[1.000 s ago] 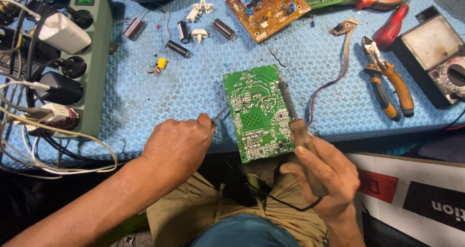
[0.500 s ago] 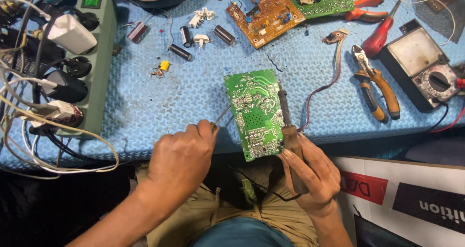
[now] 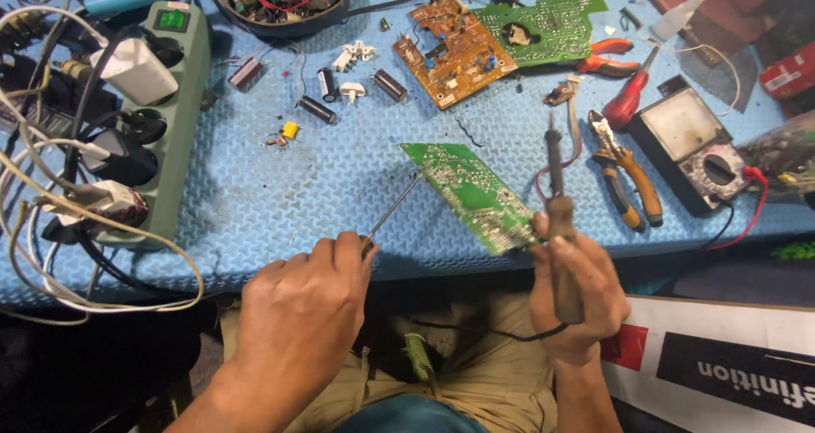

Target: Desoldering and removing electronic components from circuit boards using a soldering iron and other hand tools.

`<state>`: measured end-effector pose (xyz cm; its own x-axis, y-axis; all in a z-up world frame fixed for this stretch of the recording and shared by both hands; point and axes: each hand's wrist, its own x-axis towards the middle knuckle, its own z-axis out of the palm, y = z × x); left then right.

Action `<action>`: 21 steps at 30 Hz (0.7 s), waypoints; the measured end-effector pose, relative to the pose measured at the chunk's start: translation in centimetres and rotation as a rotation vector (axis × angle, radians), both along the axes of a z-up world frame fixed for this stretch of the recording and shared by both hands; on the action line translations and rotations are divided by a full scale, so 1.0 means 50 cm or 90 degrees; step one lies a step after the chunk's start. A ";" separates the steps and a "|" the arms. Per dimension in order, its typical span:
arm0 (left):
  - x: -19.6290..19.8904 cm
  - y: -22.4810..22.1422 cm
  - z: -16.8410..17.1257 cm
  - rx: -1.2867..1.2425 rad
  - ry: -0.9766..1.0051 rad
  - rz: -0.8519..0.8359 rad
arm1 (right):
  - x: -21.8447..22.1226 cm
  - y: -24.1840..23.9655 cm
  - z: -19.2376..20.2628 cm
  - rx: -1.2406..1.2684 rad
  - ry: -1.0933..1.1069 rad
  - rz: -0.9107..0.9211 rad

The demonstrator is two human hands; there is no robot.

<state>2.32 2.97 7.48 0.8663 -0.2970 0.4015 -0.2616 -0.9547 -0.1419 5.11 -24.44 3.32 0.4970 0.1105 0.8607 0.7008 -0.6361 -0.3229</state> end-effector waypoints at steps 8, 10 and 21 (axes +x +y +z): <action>0.025 0.011 0.003 -0.213 0.012 -0.026 | 0.053 -0.036 0.029 0.016 0.006 -0.042; 0.046 0.017 0.003 -0.414 0.169 -0.034 | 0.065 -0.060 0.007 0.041 0.002 -0.115; 0.119 -0.020 -0.026 -0.536 0.265 -0.085 | 0.062 -0.073 0.000 0.088 0.089 -0.170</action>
